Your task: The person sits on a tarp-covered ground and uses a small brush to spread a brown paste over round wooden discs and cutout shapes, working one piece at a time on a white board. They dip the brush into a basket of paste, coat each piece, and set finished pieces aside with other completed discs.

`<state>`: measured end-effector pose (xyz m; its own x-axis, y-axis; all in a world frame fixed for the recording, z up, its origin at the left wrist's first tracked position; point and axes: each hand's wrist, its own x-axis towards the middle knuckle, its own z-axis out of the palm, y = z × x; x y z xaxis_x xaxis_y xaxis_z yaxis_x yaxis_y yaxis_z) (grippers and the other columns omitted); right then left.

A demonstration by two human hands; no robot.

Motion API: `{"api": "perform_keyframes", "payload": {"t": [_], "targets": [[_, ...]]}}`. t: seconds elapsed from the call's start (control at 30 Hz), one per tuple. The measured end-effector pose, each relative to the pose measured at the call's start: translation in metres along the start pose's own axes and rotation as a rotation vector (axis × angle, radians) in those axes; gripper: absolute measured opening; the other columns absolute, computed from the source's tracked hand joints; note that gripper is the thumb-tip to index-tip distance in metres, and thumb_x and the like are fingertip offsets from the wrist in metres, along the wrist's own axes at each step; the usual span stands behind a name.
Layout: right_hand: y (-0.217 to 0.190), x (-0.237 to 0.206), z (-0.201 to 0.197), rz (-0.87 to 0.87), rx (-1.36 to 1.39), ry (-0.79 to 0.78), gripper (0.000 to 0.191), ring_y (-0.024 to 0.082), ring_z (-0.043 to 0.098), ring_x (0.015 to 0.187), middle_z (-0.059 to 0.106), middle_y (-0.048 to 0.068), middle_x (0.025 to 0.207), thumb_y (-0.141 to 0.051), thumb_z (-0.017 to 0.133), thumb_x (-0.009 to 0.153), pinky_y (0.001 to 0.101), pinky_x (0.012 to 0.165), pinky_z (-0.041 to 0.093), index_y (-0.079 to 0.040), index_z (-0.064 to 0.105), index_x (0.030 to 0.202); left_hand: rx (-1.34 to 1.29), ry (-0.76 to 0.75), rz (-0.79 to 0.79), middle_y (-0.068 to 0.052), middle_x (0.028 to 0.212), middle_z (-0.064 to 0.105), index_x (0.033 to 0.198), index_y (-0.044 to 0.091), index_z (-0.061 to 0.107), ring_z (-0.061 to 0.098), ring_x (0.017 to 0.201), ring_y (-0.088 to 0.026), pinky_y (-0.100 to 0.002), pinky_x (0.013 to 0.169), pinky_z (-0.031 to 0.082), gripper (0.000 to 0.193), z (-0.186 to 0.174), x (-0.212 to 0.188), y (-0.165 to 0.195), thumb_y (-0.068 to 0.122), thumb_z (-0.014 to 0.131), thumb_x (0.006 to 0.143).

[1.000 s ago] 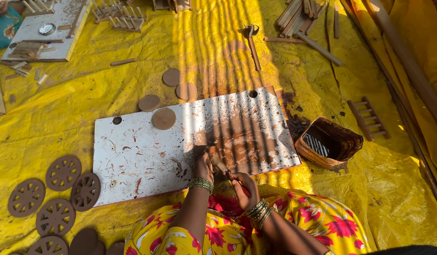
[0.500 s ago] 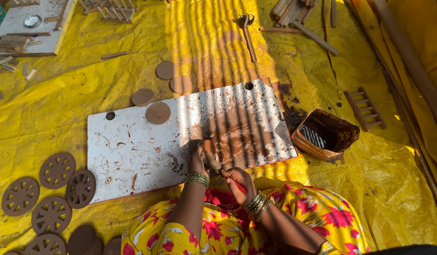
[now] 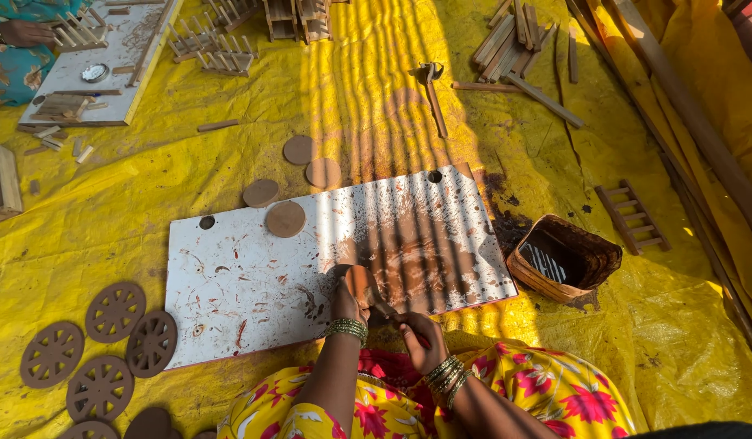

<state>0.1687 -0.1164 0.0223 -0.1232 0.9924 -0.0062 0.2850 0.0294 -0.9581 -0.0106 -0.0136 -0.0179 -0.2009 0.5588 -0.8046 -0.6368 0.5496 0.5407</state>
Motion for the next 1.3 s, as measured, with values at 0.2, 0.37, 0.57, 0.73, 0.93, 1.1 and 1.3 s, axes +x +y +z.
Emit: {"api": "perform_keyframes", "payload": {"t": [0.2,0.37,0.57,0.73,0.93,1.1,1.3], "targets": [[0.008,-0.006,-0.001,-0.074,0.044,0.023,0.022,0.025,0.073,0.083,0.075,0.017,0.092,-0.012,0.064,0.096,0.0373,0.075,0.058,0.003,0.071,0.11,0.077,-0.058,0.07,-0.021,0.164,0.035,0.16,0.018,0.045,0.031,0.134,-0.029,-0.049,0.104,0.032,0.07,0.001,0.005,-0.002,0.06,0.042,0.104],[0.009,0.0,-0.007,0.033,-0.006,0.065,0.022,0.021,0.072,0.078,0.078,0.014,0.09,-0.016,0.065,0.097,0.034,0.073,0.058,-0.002,0.075,0.109,0.211,0.004,0.001,-0.02,0.146,0.06,0.152,0.014,0.054,0.047,0.094,-0.031,-0.048,0.081,0.039,0.068,0.0,0.004,-0.009,0.057,0.054,0.099],[-0.005,-0.004,-0.012,-0.131,-0.097,0.032,0.02,0.02,0.071,0.077,0.075,0.018,0.085,-0.014,0.067,0.095,0.0343,0.07,0.056,0.002,0.073,0.107,0.212,0.034,0.087,-0.027,0.154,0.053,0.15,0.006,0.057,0.039,0.14,-0.045,-0.057,0.112,0.034,0.071,0.004,0.001,-0.008,0.054,0.055,0.097],[-0.018,0.003,-0.021,0.006,-0.081,-0.068,0.023,0.019,0.07,0.067,0.074,0.014,0.077,-0.007,0.058,0.093,0.0357,0.065,0.058,0.004,0.072,0.106,0.159,0.026,0.038,-0.015,0.153,0.053,0.149,0.008,0.053,0.053,0.138,-0.03,-0.049,0.11,0.044,0.069,0.005,0.007,-0.01,0.053,0.051,0.097],[-0.014,0.0,-0.019,0.016,-0.225,-0.097,0.021,0.023,0.065,0.061,0.068,0.02,0.069,-0.016,0.064,0.097,0.0394,0.062,0.053,0.003,0.072,0.102,0.177,-0.026,0.316,-0.015,0.149,0.06,0.146,0.002,0.058,0.058,0.135,-0.026,-0.038,0.108,0.045,0.063,0.007,0.009,-0.009,0.045,0.053,0.099],[0.012,0.003,-0.014,0.122,-0.106,0.032,0.025,0.024,0.075,0.078,0.078,0.015,0.092,-0.018,0.064,0.096,0.0368,0.075,0.06,0.0,0.074,0.11,0.101,-0.005,0.146,-0.016,0.147,0.061,0.144,0.006,0.058,0.06,0.131,-0.029,-0.044,0.103,0.051,0.063,0.008,0.008,-0.009,0.047,0.053,0.098],[0.043,-0.006,-0.006,-0.427,-0.276,0.227,0.026,0.025,0.074,0.085,0.074,0.015,0.099,-0.018,0.074,0.092,0.035,0.074,0.059,-0.002,0.07,0.112,0.167,-0.014,0.243,-0.014,0.146,0.06,0.144,0.008,0.06,0.06,0.131,-0.026,-0.039,0.103,0.05,0.065,0.007,0.007,-0.006,0.05,0.055,0.096]]}}
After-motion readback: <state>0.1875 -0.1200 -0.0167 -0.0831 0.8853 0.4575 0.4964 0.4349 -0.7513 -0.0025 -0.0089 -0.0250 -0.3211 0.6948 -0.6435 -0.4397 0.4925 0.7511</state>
